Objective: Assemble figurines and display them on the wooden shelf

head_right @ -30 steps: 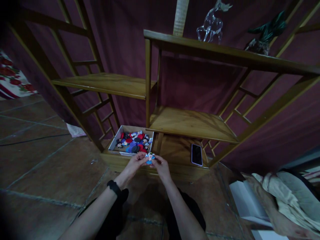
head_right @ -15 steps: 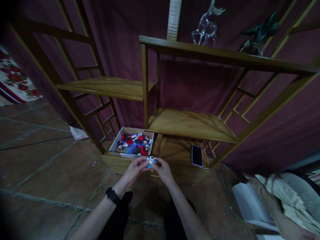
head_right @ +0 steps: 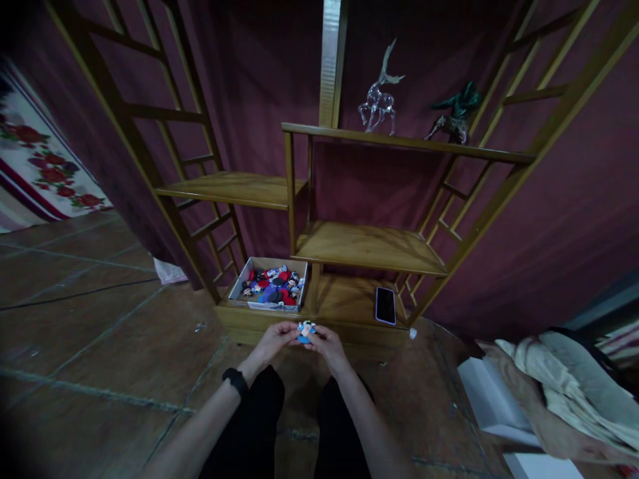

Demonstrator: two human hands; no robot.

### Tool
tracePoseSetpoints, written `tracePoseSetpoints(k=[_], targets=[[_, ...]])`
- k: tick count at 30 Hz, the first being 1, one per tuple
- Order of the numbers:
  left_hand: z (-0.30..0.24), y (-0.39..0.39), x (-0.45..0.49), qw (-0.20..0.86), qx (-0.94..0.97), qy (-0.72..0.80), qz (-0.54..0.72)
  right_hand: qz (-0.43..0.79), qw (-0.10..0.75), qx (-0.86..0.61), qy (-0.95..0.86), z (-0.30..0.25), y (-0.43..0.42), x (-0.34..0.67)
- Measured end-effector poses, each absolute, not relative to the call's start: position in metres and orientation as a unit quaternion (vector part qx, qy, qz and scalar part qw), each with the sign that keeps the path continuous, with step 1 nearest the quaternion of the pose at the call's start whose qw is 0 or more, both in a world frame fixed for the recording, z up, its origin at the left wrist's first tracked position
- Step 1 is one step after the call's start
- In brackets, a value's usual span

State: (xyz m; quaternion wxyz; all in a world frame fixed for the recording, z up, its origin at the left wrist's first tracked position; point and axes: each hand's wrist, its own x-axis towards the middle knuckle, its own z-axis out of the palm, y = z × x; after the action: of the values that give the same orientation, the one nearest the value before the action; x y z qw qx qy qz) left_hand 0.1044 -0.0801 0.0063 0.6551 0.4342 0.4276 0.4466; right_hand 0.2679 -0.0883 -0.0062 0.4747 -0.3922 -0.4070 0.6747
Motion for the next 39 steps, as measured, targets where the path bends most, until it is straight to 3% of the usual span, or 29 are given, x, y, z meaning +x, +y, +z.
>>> tracePoseSetpoints(k=[10,39], targets=[[-0.024,-0.092,0.108,0.655,0.37,0.44,0.491,0.673,0.484,-0.425,-0.363,-0.027,-0.092,0.262],[-0.019,-0.102,0.103,0.642,0.376,0.452,0.491,0.703,0.489,-0.409,-0.315,-0.036,-0.103,0.261]])
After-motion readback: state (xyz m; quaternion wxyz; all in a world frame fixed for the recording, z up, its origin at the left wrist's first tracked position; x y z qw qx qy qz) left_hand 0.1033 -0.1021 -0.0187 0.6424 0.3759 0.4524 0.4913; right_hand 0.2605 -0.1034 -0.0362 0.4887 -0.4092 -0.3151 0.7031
